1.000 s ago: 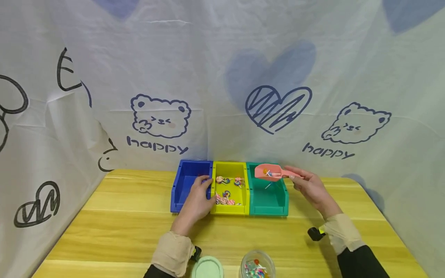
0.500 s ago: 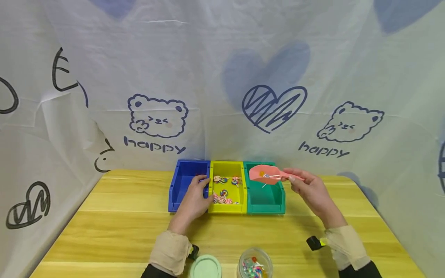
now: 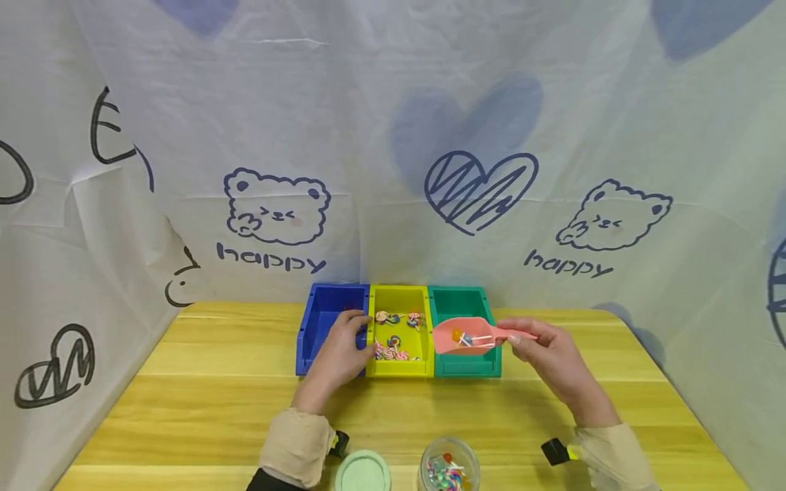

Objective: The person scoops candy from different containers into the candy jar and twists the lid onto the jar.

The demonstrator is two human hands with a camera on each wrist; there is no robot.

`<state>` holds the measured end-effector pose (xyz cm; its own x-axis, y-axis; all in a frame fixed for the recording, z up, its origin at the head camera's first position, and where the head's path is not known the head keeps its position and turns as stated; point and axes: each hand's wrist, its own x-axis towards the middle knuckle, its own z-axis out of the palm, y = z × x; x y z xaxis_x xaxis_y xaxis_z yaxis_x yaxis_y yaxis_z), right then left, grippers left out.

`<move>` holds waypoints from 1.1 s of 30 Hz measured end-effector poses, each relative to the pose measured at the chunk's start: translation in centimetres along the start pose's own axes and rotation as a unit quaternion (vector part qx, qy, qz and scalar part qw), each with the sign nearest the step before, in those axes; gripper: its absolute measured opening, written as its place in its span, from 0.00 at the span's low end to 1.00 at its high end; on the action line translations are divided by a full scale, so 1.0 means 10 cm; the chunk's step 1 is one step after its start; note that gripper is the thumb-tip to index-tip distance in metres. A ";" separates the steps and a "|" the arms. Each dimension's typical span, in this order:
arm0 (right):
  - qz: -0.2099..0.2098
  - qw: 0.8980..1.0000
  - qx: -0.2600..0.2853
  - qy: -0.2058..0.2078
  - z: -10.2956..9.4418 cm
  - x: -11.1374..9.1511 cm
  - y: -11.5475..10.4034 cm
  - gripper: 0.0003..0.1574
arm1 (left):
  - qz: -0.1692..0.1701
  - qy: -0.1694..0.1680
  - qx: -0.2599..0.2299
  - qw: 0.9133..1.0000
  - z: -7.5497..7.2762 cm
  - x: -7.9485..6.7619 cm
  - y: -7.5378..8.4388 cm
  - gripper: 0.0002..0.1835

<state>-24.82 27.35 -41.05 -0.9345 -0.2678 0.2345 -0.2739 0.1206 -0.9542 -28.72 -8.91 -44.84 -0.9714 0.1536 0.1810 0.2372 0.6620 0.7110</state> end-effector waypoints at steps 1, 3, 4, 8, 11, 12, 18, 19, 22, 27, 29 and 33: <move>-0.002 1.000 0.002 -0.003 0.00 -0.01 0.00 0.16 | 0.000 0.000 0.002 1.000 -0.01 0.00 0.01 0.28; -0.006 1.000 0.002 -0.008 0.01 -0.04 -0.01 0.16 | 0.000 0.000 0.007 1.000 -0.02 -0.01 0.03 0.28; -0.006 1.000 0.002 -0.011 0.01 -0.06 -0.01 0.16 | 0.000 -0.001 0.008 1.000 -0.02 -0.01 0.04 0.27; -0.006 1.000 0.006 -0.029 0.01 -0.11 -0.01 0.17 | 0.007 -0.002 0.005 1.000 -0.04 -0.02 0.09 0.25; -0.003 0.999 0.001 -0.045 0.01 -0.14 -0.01 0.17 | 0.027 -0.011 -0.017 0.999 -0.05 -0.04 0.14 0.24; -0.002 0.999 0.001 -0.050 0.01 -0.15 -0.01 0.17 | 0.033 -0.019 -0.027 0.999 -0.06 -0.05 0.16 0.23; -0.004 0.998 -0.007 -0.066 0.00 -0.17 0.00 0.17 | 0.095 -0.104 -0.102 0.985 -0.07 -0.07 0.20 0.21; -0.006 0.998 -0.008 -0.068 -0.01 -0.17 0.00 0.17 | 0.108 -0.125 -0.111 0.980 -0.07 -0.07 0.21 0.21; -0.013 0.997 -0.012 -0.076 -0.01 -0.17 0.00 0.18 | 0.132 -0.192 -0.131 0.964 -0.08 -0.11 0.25 0.23; -0.029 0.993 0.008 -0.113 -0.02 -0.15 0.03 0.19 | 0.125 -0.273 -0.153 0.942 -0.08 -0.20 0.32 0.31; -0.030 0.991 0.021 -0.131 -0.04 -0.14 0.04 0.19 | 0.129 -0.292 -0.151 0.935 -0.03 -0.25 0.33 0.36; -0.023 0.986 0.026 -0.162 -0.08 -0.15 0.06 0.18 | 0.131 -0.331 -0.138 0.924 0.10 -0.36 0.35 0.43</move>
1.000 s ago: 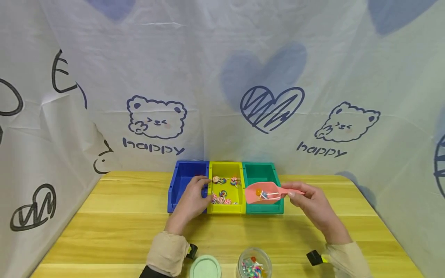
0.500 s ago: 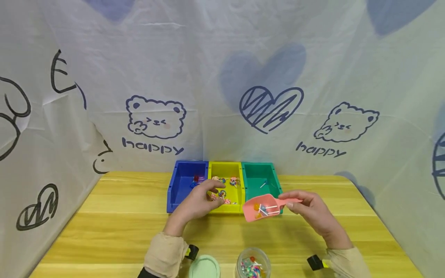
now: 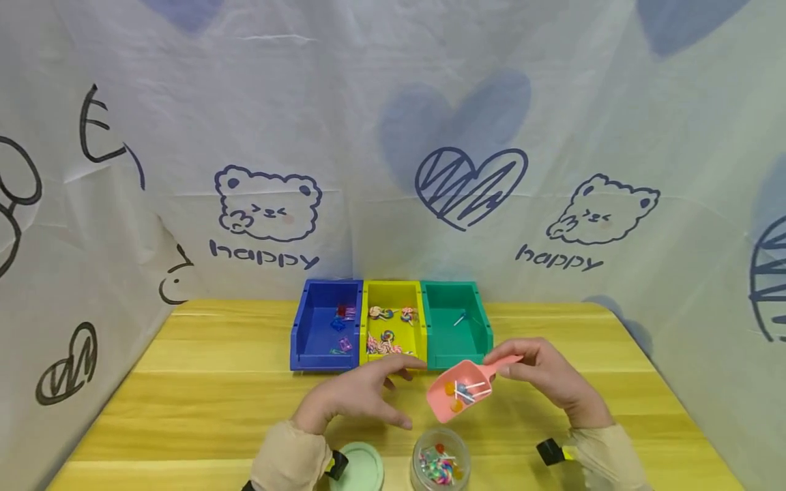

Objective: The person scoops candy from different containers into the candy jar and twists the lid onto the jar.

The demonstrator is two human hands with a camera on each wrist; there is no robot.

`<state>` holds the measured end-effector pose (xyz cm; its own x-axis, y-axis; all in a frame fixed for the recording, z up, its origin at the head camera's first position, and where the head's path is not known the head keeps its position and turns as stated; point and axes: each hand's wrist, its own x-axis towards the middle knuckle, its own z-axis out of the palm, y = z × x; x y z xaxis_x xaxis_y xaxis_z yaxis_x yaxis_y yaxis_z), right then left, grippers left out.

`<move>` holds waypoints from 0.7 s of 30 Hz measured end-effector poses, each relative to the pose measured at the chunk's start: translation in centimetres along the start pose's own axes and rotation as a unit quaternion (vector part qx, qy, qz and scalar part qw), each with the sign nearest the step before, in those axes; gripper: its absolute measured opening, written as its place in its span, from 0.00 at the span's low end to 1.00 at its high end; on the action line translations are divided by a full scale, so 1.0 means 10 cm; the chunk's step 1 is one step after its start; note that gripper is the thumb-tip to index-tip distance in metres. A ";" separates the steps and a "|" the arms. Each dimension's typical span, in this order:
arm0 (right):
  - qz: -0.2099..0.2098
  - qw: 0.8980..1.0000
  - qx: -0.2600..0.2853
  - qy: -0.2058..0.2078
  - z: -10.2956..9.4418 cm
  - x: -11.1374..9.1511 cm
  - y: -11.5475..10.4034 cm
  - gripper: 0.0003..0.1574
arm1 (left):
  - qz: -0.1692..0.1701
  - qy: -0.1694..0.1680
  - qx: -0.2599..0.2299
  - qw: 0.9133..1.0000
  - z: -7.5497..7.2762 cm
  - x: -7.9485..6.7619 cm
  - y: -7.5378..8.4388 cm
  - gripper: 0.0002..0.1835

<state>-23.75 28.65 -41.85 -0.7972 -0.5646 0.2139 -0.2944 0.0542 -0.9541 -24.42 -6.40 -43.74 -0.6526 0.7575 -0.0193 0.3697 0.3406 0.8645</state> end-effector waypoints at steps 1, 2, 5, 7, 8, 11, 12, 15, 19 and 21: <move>0.003 1.000 -0.003 -0.006 -0.01 0.00 0.00 0.17 | -0.004 -0.009 0.002 1.000 0.04 0.00 0.00 0.44; 0.004 1.000 -0.005 -0.011 -0.01 0.01 0.00 0.17 | -0.010 -0.018 0.001 1.000 0.09 0.00 0.00 0.45; 0.005 1.000 -0.012 -0.025 -0.02 0.02 0.00 0.14 | -0.018 -0.044 -0.007 0.999 0.20 0.00 -0.01 0.46; 0.006 0.999 -0.013 -0.033 -0.02 0.03 0.01 0.13 | -0.013 -0.060 -0.012 0.998 0.26 0.00 -0.02 0.45; 0.005 0.999 -0.012 -0.038 -0.02 0.04 0.01 0.13 | -0.011 -0.066 -0.015 0.998 0.28 0.00 -0.02 0.45; 0.010 0.999 -0.008 -0.052 0.00 0.05 0.03 0.12 | 0.004 -0.083 -0.021 0.996 0.34 -0.01 -0.03 0.44; 0.012 0.998 -0.007 -0.056 0.00 0.05 0.04 0.12 | 0.008 -0.087 -0.022 0.996 0.36 -0.01 -0.04 0.43; 0.017 0.997 -0.003 -0.070 0.02 0.05 0.06 0.12 | 0.015 -0.096 -0.019 0.995 0.41 -0.02 -0.04 0.41; 0.021 0.995 0.005 -0.093 0.04 0.04 0.09 0.11 | 0.009 -0.107 -0.042 0.993 0.44 -0.02 -0.04 0.37; 0.023 0.994 0.009 -0.104 0.05 0.03 0.10 0.11 | 0.003 -0.112 -0.057 0.992 0.45 -0.03 -0.04 0.36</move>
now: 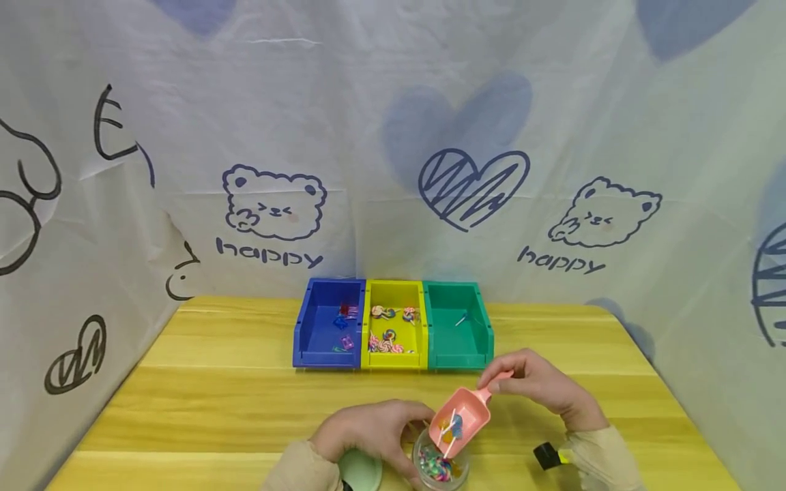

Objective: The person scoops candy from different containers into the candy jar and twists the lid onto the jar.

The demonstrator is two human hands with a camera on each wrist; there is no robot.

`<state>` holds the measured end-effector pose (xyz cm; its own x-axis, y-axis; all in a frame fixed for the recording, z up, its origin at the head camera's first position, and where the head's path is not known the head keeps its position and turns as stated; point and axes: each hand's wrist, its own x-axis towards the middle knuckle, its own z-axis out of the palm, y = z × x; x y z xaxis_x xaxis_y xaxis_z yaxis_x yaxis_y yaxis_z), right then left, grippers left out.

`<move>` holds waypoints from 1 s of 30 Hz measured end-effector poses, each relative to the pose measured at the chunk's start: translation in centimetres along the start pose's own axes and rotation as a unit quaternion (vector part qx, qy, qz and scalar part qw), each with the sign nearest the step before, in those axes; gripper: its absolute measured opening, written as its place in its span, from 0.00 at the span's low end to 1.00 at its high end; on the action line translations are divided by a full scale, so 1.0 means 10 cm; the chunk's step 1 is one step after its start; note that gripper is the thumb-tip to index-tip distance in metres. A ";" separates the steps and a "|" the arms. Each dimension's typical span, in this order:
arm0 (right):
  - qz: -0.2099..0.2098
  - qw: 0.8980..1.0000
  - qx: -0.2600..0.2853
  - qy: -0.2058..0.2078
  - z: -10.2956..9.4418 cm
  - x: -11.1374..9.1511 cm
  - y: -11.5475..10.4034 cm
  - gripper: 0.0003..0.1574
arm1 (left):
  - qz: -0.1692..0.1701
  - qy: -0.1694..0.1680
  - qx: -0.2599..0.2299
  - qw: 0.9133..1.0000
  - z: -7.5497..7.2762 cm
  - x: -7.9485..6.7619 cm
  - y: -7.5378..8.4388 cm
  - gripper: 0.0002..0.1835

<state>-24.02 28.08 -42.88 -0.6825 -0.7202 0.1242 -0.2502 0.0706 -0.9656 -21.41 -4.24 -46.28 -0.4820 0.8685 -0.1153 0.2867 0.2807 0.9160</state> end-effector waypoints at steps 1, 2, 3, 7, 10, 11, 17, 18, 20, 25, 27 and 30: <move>0.001 1.000 0.001 -0.004 0.00 0.00 0.01 0.11 | -0.004 -0.003 -0.009 1.000 0.00 0.00 0.00 0.36; 0.004 1.000 0.002 -0.007 0.01 -0.01 0.01 0.11 | -0.008 -0.006 -0.018 1.000 0.00 0.00 0.00 0.36; 0.006 1.000 0.001 -0.007 0.01 -0.01 0.01 0.11 | -0.011 -0.008 -0.020 1.000 0.00 0.00 0.01 0.36; 0.015 1.000 -0.009 -0.008 0.01 -0.02 0.00 0.11 | -0.017 -0.009 -0.015 1.000 -0.01 -0.01 0.01 0.36; 0.018 1.000 -0.014 -0.013 0.01 -0.01 -0.01 0.10 | -0.020 -0.009 -0.017 1.000 -0.01 -0.01 0.00 0.37; 0.019 1.000 -0.016 -0.015 0.01 -0.01 -0.02 0.10 | -0.021 -0.011 -0.022 0.999 -0.01 -0.02 0.00 0.37; 0.015 0.999 -0.030 -0.027 0.01 -0.02 -0.07 0.11 | -0.025 -0.016 -0.045 0.999 0.00 -0.02 0.01 0.37; 0.014 0.999 -0.033 -0.030 0.02 -0.02 -0.07 0.11 | -0.026 -0.017 -0.047 0.998 0.00 -0.02 0.01 0.38; 0.015 0.999 -0.037 -0.035 0.02 -0.03 -0.09 0.11 | -0.032 -0.019 -0.052 0.998 0.00 -0.02 0.01 0.37; 0.027 0.997 -0.062 -0.041 0.03 -0.05 -0.16 0.11 | -0.045 -0.024 -0.054 0.997 -0.01 -0.01 0.02 0.36; 0.027 0.996 -0.082 -0.038 0.03 -0.07 -0.19 0.11 | -0.044 -0.024 -0.050 0.997 -0.01 -0.01 0.03 0.36; 0.024 0.993 -0.109 -0.029 0.02 -0.12 -0.26 0.11 | -0.040 -0.024 -0.049 0.998 -0.01 -0.01 0.02 0.36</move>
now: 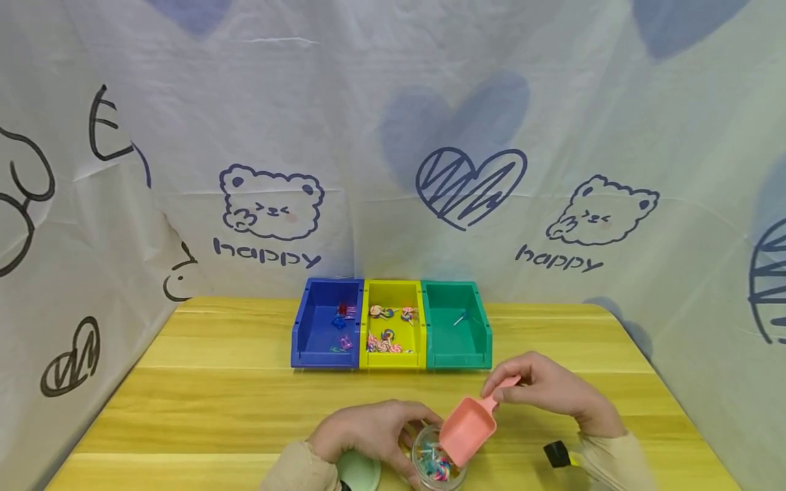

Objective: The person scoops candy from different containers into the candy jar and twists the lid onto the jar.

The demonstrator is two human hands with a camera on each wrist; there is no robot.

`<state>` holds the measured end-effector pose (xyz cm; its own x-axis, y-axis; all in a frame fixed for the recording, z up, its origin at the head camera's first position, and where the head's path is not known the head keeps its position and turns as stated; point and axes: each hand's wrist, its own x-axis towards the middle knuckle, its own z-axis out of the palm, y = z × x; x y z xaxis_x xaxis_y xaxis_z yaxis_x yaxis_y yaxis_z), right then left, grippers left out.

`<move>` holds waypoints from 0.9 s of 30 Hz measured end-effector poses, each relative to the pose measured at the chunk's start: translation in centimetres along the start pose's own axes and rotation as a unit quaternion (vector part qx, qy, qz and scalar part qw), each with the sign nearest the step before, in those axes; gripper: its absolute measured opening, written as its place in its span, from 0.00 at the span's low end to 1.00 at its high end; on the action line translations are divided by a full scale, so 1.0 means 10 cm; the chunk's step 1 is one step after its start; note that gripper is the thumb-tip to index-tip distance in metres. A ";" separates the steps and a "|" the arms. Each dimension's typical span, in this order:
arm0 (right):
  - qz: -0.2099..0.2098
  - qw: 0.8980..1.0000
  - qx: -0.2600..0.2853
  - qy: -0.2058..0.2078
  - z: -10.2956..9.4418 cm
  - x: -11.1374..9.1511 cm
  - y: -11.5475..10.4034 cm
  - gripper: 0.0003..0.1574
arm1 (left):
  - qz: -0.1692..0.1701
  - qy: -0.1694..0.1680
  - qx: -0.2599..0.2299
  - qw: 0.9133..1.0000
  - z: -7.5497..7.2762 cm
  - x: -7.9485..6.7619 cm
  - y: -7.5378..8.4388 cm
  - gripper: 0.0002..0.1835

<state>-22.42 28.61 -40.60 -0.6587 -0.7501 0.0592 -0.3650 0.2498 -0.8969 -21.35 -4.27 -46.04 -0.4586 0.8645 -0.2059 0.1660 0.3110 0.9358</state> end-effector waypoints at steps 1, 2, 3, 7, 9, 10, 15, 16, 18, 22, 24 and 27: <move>-0.001 1.000 -0.005 0.003 -0.01 -0.02 -0.02 0.11 | 0.002 0.000 -0.001 1.000 0.00 0.00 0.00 0.37; -0.001 1.000 -0.009 0.006 -0.01 -0.04 -0.04 0.11 | 0.003 -0.001 -0.002 1.000 0.00 0.00 0.00 0.37; 0.000 1.000 -0.013 0.009 -0.02 -0.05 -0.06 0.11 | 0.004 -0.001 -0.004 1.000 0.00 0.00 0.00 0.37; 0.008 1.000 -0.020 0.022 -0.03 -0.08 -0.11 0.11 | 0.006 -0.002 -0.012 1.000 0.00 0.00 -0.01 0.37; 0.011 0.999 -0.024 0.030 -0.04 -0.08 -0.11 0.10 | 0.005 -0.001 -0.015 1.000 0.00 0.01 -0.01 0.37; 0.013 0.999 -0.026 0.034 -0.04 -0.08 -0.11 0.10 | 0.005 -0.001 -0.014 1.000 0.00 0.01 -0.01 0.37; 0.020 0.998 -0.026 0.051 -0.05 -0.10 -0.11 0.11 | 0.013 0.007 0.001 1.000 -0.02 -0.01 -0.02 0.37; 0.019 0.998 -0.025 0.057 -0.05 -0.10 -0.11 0.11 | 0.014 0.012 0.007 1.000 -0.03 -0.01 -0.02 0.37; 0.014 0.997 -0.020 0.071 -0.05 -0.10 -0.10 0.12 | 0.017 0.024 0.020 0.999 -0.05 -0.03 -0.01 0.37; 0.001 0.995 0.003 0.102 -0.03 -0.08 -0.09 0.12 | 0.014 0.057 0.032 0.998 -0.11 -0.09 0.01 0.37; -0.002 0.993 0.011 0.116 -0.01 -0.05 -0.09 0.13 | 0.018 0.078 0.039 0.996 -0.15 -0.11 0.01 0.36; -0.002 0.990 0.015 0.140 0.02 0.00 -0.08 0.13 | 0.032 0.121 0.059 0.990 -0.20 -0.15 0.02 0.35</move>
<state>-22.01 28.24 -39.97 -0.8154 -0.5503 0.1794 -0.3521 0.2256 -0.9084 -22.33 -6.28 -44.99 -0.6375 0.7682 -0.0584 0.2956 0.3139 0.9023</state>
